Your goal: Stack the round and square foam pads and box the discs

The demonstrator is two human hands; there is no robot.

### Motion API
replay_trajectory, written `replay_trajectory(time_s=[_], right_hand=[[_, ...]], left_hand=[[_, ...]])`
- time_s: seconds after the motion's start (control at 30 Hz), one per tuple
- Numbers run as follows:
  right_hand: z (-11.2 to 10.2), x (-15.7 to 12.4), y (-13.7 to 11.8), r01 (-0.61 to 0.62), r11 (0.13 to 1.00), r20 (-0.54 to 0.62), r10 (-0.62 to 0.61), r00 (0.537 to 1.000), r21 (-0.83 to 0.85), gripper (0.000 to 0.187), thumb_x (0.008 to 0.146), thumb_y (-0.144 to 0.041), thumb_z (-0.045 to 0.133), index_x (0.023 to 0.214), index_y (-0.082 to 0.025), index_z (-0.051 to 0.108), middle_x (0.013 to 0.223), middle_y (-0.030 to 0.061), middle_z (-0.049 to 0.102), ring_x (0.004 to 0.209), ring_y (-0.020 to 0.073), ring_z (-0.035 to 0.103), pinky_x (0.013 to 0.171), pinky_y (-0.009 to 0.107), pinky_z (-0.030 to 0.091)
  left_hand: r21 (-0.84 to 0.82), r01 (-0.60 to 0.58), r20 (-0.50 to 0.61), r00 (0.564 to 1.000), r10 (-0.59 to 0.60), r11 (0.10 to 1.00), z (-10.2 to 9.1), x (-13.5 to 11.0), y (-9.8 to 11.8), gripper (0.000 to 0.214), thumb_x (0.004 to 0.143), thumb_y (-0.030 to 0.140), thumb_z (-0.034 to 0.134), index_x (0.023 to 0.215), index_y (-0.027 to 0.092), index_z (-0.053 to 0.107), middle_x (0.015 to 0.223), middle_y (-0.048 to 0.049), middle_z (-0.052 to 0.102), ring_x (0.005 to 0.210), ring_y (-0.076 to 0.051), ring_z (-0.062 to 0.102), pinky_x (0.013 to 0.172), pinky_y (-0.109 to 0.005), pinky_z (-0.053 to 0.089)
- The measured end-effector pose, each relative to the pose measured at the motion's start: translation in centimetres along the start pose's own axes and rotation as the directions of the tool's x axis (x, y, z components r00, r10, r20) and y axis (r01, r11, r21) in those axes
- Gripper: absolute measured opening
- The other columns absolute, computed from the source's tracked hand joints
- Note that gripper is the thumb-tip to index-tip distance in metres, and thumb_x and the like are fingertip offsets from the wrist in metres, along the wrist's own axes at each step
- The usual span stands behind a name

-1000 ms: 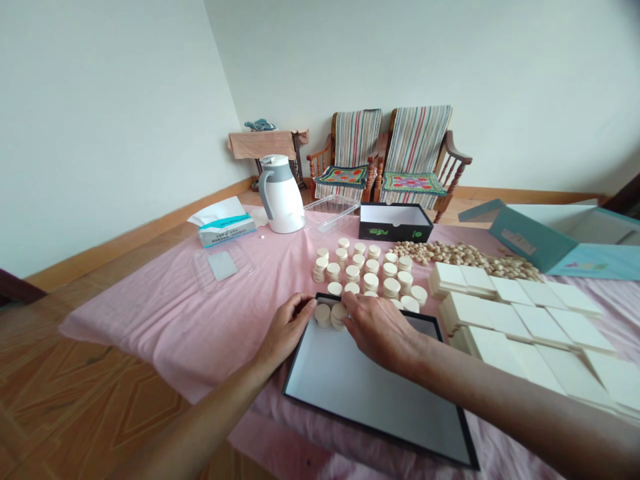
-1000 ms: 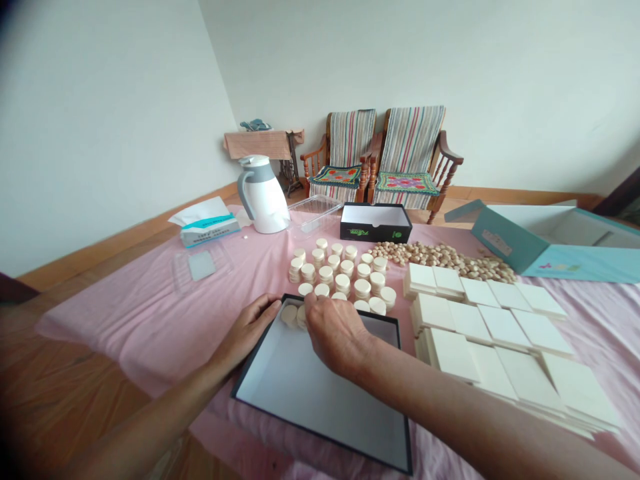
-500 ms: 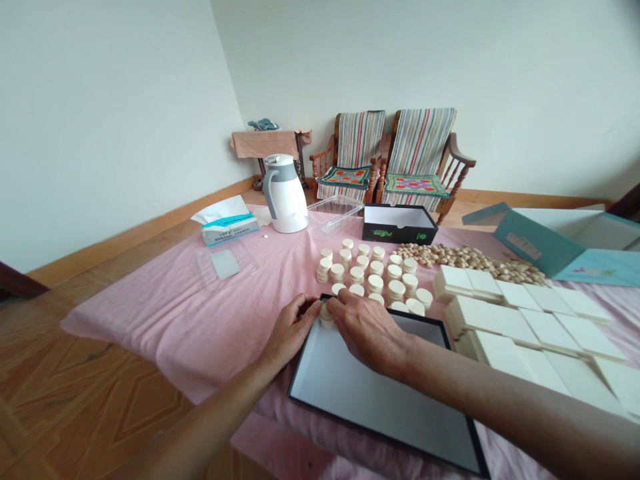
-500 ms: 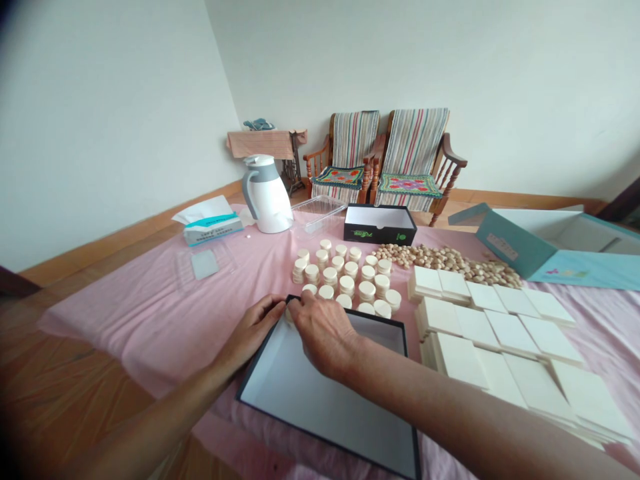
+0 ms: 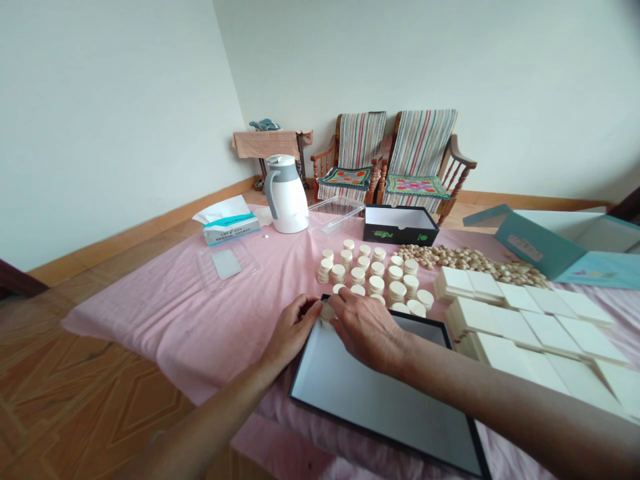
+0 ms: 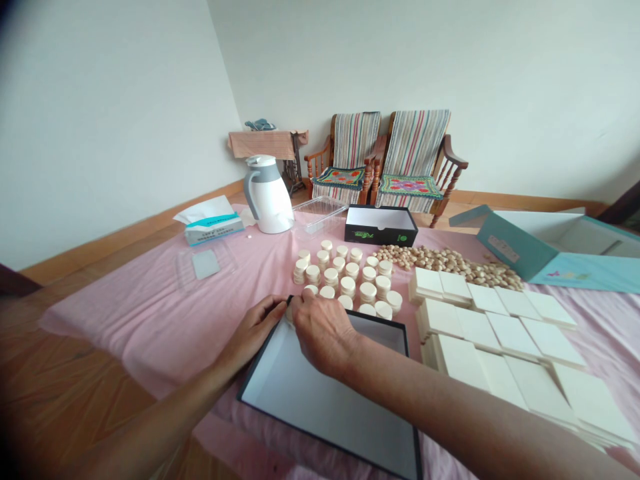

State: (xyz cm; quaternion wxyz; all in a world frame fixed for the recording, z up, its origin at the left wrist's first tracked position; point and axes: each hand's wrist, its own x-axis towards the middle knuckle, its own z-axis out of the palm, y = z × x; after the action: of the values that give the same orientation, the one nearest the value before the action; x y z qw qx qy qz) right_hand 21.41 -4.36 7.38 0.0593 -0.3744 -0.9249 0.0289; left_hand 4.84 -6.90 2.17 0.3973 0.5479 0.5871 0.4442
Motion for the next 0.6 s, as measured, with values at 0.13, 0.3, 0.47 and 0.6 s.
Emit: replay_trajectory(time_s=[0.13,0.3,0.47,0.6], right_hand=[[0.3,0.6,-0.3,0.011,0.999,0.039,-0.010,0.999,-0.040,0.018,0.092,-0.020,0.041,0.103,-0.014,0.054,0.097,0.0122,0.062,0.078,0.0217,0.063,0.060,0.029,0.045],[-0.1,0.6,-0.1,-0.001,1.000,0.059,0.002,0.998,-0.017,0.022,0.091,-0.020,0.041,0.109,-0.014,0.053,0.101,0.0139,0.061,0.080,0.0219,0.063,0.063,0.029,0.045],[-2.1,-0.3,2.3,-0.080,0.993,-0.108,0.089,0.990,0.088,0.020,0.092,-0.022,0.041,0.102,-0.016,0.057,0.096,0.0087,0.062,0.077,0.0181,0.060,0.063,0.028,0.040],[-2.6,-0.9,3.5,-0.046,0.989,-0.113,0.062,0.992,0.139,0.018,0.089,-0.016,0.044,0.093,-0.016,0.061,0.094,0.0071,0.060,0.079,0.0157,0.058,0.066,0.026,0.039]], left_hand=[[0.010,-0.002,-0.004,1.000,0.002,1.000,0.0,-0.1,0.2,0.037,0.082,0.049,0.054,0.096,0.017,0.065,0.091,-0.0048,0.069,0.087,-0.022,0.061,0.072,-0.027,0.046],[0.000,0.001,-0.003,1.000,-0.001,1.000,0.0,0.0,0.2,0.037,0.082,0.051,0.054,0.095,0.018,0.066,0.091,-0.0045,0.070,0.086,-0.021,0.062,0.070,-0.027,0.046],[0.023,0.007,-0.005,1.000,-0.007,1.000,-0.1,0.0,-0.2,0.038,0.084,0.050,0.053,0.098,0.017,0.065,0.095,-0.0052,0.070,0.085,-0.021,0.062,0.069,-0.026,0.046],[0.030,0.016,-0.010,1.000,-0.016,0.999,-0.1,0.0,-0.2,0.037,0.084,0.050,0.053,0.097,0.017,0.064,0.090,-0.0048,0.070,0.086,-0.022,0.063,0.070,-0.028,0.047]])
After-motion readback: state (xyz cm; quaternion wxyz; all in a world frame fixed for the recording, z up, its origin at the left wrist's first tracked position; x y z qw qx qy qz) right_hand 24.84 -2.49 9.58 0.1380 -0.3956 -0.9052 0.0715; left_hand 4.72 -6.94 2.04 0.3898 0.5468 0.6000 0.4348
